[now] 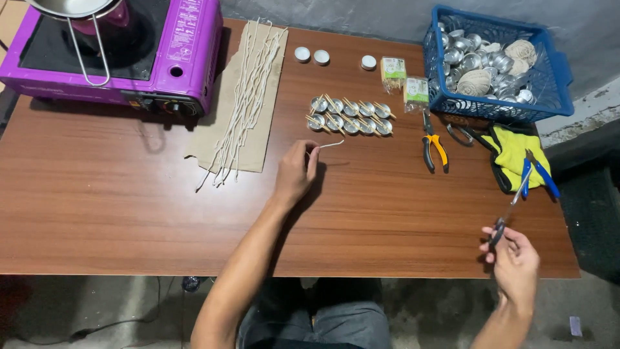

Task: Assembling candle wicks by inserting cotton wicks into metal tabs and crimping them with pliers.

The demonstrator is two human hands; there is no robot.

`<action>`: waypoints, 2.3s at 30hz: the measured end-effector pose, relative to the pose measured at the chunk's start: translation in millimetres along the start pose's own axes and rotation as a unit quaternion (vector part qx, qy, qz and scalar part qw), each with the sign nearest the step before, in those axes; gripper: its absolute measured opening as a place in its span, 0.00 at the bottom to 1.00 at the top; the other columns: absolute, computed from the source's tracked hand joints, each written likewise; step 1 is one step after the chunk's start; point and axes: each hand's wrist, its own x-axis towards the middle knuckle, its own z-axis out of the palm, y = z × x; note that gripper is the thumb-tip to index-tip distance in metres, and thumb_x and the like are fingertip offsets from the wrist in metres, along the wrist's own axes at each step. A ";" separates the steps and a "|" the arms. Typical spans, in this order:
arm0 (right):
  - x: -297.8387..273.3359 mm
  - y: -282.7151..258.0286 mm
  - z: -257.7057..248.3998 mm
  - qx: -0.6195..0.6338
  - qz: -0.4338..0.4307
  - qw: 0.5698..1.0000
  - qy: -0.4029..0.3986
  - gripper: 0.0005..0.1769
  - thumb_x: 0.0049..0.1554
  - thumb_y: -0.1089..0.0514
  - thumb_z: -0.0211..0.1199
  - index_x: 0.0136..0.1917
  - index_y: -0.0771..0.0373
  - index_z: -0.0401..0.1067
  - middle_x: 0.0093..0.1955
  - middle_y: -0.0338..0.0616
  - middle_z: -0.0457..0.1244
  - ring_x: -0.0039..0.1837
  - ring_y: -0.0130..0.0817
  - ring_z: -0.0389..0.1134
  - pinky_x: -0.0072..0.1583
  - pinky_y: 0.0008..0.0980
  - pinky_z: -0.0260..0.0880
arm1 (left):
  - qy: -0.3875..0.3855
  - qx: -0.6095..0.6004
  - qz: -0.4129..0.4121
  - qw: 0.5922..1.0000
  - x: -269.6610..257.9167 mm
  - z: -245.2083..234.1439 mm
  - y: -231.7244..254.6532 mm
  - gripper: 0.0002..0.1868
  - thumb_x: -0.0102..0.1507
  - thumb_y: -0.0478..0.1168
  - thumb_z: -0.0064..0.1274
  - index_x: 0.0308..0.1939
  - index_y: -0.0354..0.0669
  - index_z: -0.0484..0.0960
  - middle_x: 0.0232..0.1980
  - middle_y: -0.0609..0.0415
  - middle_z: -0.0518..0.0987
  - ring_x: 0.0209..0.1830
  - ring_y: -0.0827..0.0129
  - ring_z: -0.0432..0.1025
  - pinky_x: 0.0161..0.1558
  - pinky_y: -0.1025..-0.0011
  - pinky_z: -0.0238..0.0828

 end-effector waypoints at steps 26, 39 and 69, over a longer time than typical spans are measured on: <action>20.8 15.3 192.5 -0.009 -0.049 0.928 -0.368 0.17 0.54 0.50 0.74 0.40 0.68 0.75 0.28 0.46 0.67 0.31 0.25 0.68 0.33 0.21 0.66 | 0.037 -0.047 -0.051 0.997 0.8 30.1 4.7 0.02 0.66 0.38 0.58 0.42 0.51 0.84 0.26 0.57 0.84 0.27 0.64 0.80 0.29 0.72 0.76; 17.7 7.8 190.9 -0.036 -0.054 0.929 -0.364 0.16 0.57 0.50 0.72 0.40 0.66 0.76 0.27 0.45 0.68 0.29 0.23 0.67 0.31 0.19 0.64 | -0.027 -0.046 -0.011 0.999 -0.4 22.5 19.3 0.02 0.66 0.36 0.57 0.42 0.47 0.83 0.31 0.50 0.85 0.31 0.56 0.81 0.32 0.67 0.78; 18.1 6.3 189.4 -0.025 -0.057 0.927 -0.370 0.12 0.55 0.55 0.73 0.41 0.66 0.76 0.28 0.46 0.69 0.30 0.23 0.68 0.33 0.19 0.66 | -0.037 -0.050 0.000 0.998 -4.1 30.1 11.0 0.03 0.65 0.36 0.58 0.43 0.46 0.83 0.30 0.51 0.85 0.30 0.57 0.81 0.30 0.68 0.77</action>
